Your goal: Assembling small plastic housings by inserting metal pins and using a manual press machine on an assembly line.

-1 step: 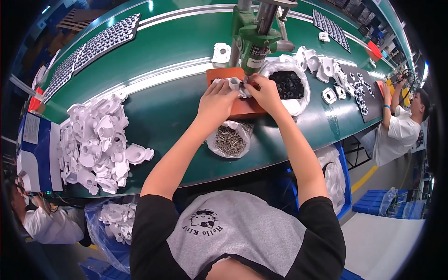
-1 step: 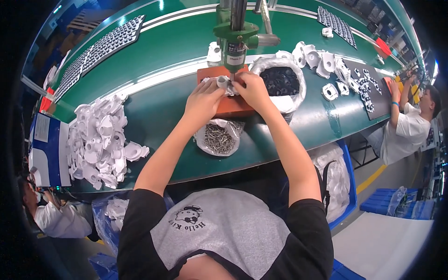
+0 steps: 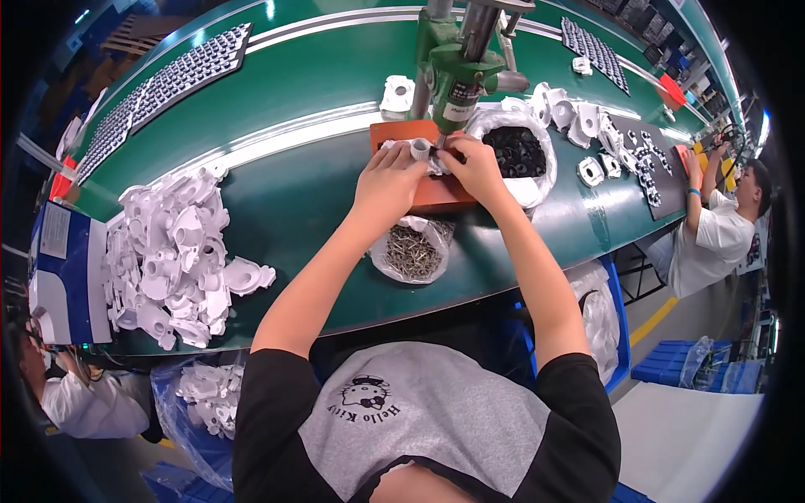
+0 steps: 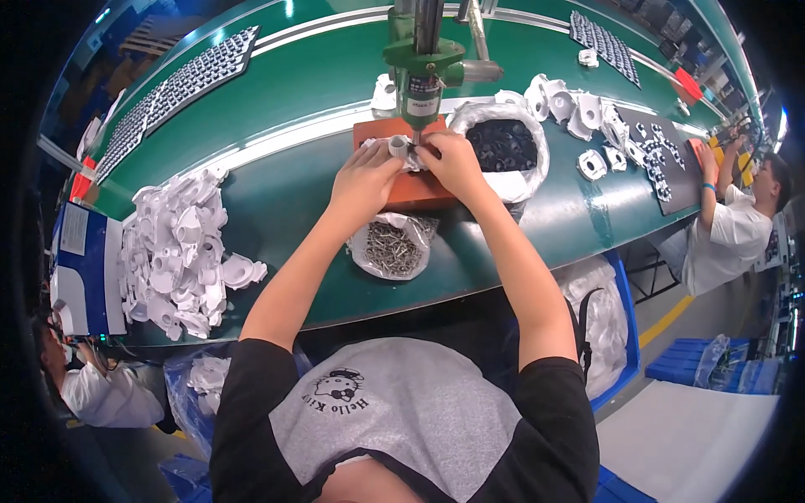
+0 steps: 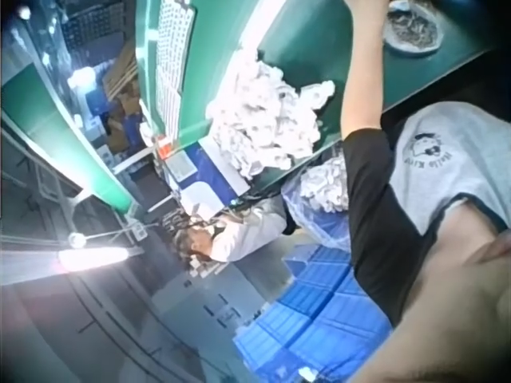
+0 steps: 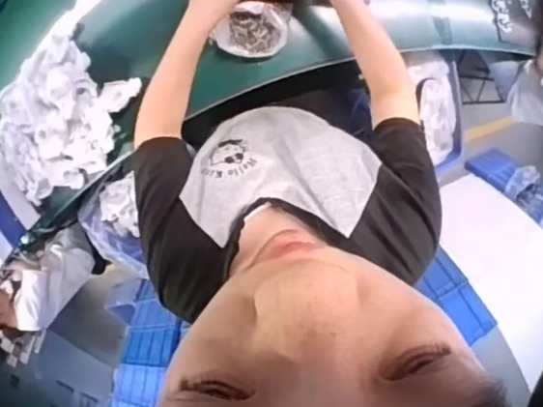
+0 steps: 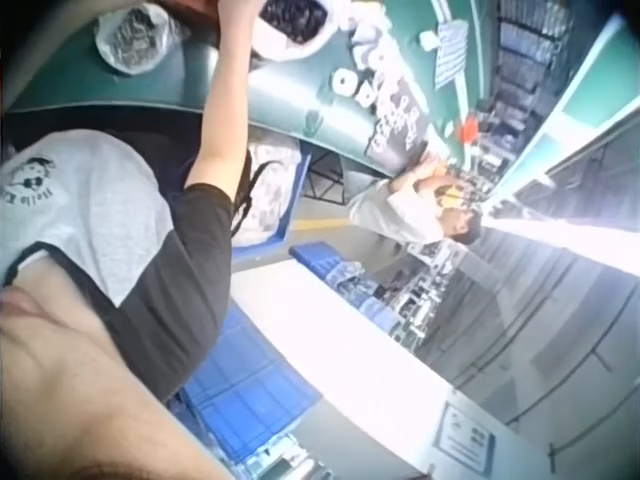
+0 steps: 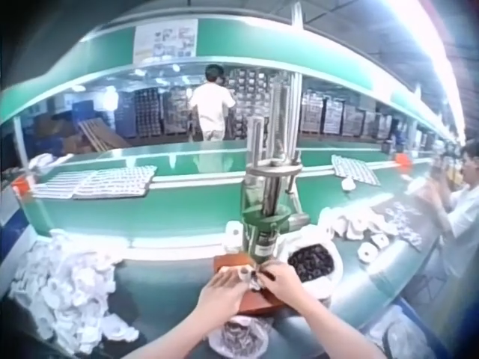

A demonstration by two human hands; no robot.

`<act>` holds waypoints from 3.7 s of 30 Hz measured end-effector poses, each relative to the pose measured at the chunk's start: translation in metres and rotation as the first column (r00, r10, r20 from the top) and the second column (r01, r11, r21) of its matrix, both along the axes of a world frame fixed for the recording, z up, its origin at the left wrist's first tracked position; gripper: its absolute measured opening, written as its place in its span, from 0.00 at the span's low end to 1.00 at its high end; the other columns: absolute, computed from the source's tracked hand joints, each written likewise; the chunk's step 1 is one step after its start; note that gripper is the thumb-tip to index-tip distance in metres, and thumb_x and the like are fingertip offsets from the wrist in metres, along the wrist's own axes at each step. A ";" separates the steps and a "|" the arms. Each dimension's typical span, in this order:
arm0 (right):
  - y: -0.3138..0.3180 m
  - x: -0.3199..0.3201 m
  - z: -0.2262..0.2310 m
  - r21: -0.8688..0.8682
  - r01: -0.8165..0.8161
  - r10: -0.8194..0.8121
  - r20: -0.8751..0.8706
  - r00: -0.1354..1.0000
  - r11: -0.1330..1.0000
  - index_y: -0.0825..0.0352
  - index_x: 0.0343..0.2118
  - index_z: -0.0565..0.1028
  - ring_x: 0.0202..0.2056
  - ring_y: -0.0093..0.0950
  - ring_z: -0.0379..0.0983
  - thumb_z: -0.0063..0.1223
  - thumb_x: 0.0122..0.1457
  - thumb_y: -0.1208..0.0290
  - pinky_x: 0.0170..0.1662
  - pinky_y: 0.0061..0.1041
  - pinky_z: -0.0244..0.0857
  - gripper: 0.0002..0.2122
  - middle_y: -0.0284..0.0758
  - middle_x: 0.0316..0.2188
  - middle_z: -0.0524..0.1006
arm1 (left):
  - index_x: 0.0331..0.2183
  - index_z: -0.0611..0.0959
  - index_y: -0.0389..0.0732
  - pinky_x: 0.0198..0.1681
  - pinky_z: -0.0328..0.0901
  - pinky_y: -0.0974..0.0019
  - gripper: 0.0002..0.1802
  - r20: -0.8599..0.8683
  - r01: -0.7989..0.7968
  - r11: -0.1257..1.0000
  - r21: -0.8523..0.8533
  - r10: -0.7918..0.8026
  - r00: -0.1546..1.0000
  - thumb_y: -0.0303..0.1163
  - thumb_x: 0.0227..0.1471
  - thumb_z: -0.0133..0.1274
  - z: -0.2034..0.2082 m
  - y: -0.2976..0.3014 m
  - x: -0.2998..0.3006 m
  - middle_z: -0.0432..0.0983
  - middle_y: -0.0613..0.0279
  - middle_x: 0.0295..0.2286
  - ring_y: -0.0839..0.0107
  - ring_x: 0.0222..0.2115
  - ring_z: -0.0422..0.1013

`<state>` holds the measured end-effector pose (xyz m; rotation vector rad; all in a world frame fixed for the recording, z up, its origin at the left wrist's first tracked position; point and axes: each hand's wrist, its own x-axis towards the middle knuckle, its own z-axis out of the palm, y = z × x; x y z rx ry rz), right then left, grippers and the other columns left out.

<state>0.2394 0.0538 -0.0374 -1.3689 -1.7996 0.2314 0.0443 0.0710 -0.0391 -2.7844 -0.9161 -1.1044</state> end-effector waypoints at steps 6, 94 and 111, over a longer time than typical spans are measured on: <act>-0.007 -0.005 -0.002 0.131 0.063 -0.063 -0.003 0.998 0.989 0.72 0.29 0.74 0.28 0.34 0.74 0.55 0.49 0.78 0.31 0.25 0.68 0.05 0.40 0.31 0.77 | 0.32 0.78 0.41 0.53 0.58 0.57 0.09 -0.027 -0.010 0.999 -0.038 0.009 1.000 0.28 0.44 0.50 -0.007 0.003 -0.003 0.73 0.48 0.41 0.57 0.47 0.67; 0.002 -0.007 0.009 -0.103 0.073 -0.065 0.076 0.995 0.992 0.70 0.36 0.70 0.30 0.42 0.75 0.50 0.51 0.75 0.33 0.35 0.69 0.09 0.44 0.26 0.77 | 0.33 0.79 0.41 0.56 0.56 0.56 0.11 0.106 -0.006 0.994 -0.107 0.018 0.994 0.30 0.43 0.50 -0.015 -0.002 -0.003 0.72 0.50 0.44 0.57 0.50 0.65; -0.003 -0.014 0.022 -0.211 0.035 -0.031 0.022 0.999 0.977 0.73 0.42 0.65 0.32 0.41 0.76 0.50 0.53 0.76 0.35 0.30 0.69 0.14 0.42 0.31 0.79 | 0.34 0.79 0.41 0.57 0.55 0.56 0.12 0.091 -0.006 0.994 -0.113 0.016 0.996 0.31 0.43 0.50 -0.017 -0.002 -0.004 0.71 0.52 0.45 0.58 0.50 0.64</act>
